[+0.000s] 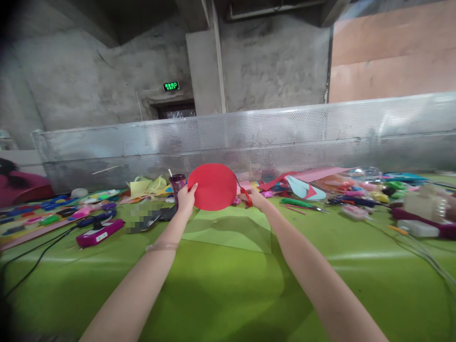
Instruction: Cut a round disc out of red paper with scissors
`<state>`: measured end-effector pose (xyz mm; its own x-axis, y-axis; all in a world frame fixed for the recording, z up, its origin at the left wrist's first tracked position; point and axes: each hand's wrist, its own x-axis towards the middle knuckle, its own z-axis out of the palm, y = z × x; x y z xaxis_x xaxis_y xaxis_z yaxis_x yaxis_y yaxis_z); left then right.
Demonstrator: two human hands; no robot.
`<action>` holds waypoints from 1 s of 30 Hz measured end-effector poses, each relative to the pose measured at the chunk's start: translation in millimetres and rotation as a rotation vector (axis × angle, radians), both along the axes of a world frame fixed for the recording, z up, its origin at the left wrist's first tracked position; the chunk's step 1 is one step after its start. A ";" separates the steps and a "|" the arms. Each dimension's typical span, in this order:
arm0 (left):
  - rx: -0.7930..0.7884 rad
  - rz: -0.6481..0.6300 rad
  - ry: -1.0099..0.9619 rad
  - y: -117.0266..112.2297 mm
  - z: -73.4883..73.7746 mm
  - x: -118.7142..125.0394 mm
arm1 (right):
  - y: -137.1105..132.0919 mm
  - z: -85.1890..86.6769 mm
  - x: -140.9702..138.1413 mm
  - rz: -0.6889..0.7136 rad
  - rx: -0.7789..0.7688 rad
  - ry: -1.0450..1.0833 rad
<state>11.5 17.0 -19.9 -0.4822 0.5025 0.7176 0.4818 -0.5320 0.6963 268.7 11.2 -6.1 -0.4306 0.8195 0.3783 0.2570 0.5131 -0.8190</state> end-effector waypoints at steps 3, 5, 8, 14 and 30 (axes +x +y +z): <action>-0.001 -0.008 -0.006 0.3 -0.6 -0.1 | 0.2 -0.4 -0.1 0.012 0.016 -0.004; 0.000 -0.011 -0.010 1.0 -1.1 -0.4 | -0.1 -0.3 -0.3 0.016 0.021 -0.012; 0.002 -0.019 -0.019 1.9 -1.5 -0.6 | -0.6 0.1 -0.3 0.017 0.025 -0.017; 0.015 -0.003 -0.018 0.0 0.3 0.5 | 0.5 -0.4 0.0 0.049 0.045 -0.015; 0.045 -0.015 -0.115 9.3 -4.8 -4.8 | -6.7 3.7 -1.9 0.063 -0.009 -0.001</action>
